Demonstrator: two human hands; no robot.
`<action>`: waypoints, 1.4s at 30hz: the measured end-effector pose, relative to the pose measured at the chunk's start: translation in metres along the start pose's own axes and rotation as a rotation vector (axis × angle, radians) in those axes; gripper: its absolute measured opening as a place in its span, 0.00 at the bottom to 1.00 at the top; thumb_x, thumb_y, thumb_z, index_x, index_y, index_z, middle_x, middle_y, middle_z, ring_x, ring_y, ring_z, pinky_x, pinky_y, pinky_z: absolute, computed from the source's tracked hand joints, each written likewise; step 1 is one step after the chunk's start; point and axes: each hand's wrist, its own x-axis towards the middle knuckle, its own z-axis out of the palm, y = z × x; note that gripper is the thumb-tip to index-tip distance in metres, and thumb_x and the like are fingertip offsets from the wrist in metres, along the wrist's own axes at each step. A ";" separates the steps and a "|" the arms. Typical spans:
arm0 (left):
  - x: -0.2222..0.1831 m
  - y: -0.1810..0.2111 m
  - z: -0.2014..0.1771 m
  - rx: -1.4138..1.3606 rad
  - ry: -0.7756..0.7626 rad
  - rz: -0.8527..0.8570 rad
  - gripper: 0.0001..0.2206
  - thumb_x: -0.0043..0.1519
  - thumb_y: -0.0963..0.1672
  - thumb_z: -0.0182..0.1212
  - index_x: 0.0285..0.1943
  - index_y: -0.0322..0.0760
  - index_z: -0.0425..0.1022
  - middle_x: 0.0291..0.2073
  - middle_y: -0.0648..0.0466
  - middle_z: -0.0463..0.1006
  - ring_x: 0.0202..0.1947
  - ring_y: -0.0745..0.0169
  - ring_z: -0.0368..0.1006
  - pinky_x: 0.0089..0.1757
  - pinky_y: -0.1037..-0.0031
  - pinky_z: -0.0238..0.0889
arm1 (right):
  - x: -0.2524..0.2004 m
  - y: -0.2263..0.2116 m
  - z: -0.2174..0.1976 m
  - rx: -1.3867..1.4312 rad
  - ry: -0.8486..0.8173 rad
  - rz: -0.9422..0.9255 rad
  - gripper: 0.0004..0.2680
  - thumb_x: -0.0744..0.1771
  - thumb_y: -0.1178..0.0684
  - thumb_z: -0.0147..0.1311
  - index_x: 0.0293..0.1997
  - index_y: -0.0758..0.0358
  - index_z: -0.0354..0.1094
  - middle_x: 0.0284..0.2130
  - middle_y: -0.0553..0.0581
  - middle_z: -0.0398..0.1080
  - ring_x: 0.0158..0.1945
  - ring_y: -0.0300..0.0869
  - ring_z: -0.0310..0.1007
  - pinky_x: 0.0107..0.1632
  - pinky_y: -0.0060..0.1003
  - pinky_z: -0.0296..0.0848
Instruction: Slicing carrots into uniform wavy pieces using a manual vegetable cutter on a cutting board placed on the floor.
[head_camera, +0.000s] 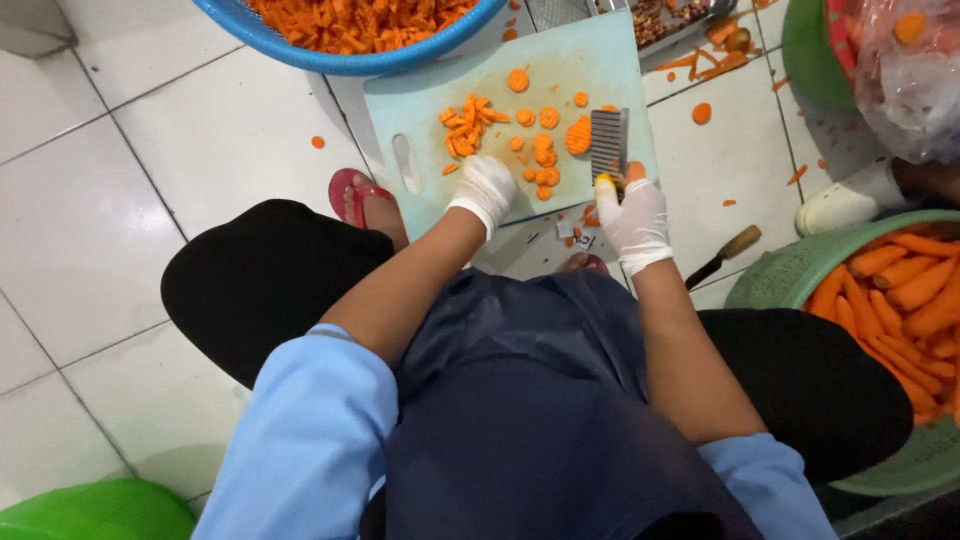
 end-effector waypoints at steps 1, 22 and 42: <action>-0.001 0.002 -0.020 -0.002 0.001 -0.002 0.01 0.46 0.43 0.60 0.24 0.42 0.75 0.18 0.51 0.71 0.21 0.50 0.71 0.27 0.59 0.62 | -0.002 -0.003 -0.001 -0.002 -0.001 -0.002 0.16 0.66 0.40 0.51 0.49 0.61 0.60 0.35 0.68 0.72 0.46 0.61 0.71 0.46 0.55 0.70; -0.053 -0.026 -0.095 -0.800 -0.289 -0.653 0.18 0.55 0.47 0.63 0.55 0.43 0.72 0.44 0.49 0.78 0.49 0.50 0.74 0.49 0.63 0.70 | -0.013 -0.084 0.085 -0.484 -0.301 -0.127 0.17 0.69 0.43 0.36 0.46 0.69 0.66 0.32 0.67 0.74 0.42 0.56 0.75 0.44 0.51 0.74; -0.036 -0.032 -0.084 -0.912 -0.414 -0.685 0.14 0.56 0.50 0.58 0.47 0.46 0.77 0.39 0.53 0.80 0.47 0.55 0.75 0.47 0.68 0.70 | -0.001 -0.071 0.103 -0.545 -0.314 -0.142 0.13 0.69 0.42 0.34 0.51 0.60 0.53 0.24 0.67 0.71 0.37 0.60 0.75 0.41 0.53 0.73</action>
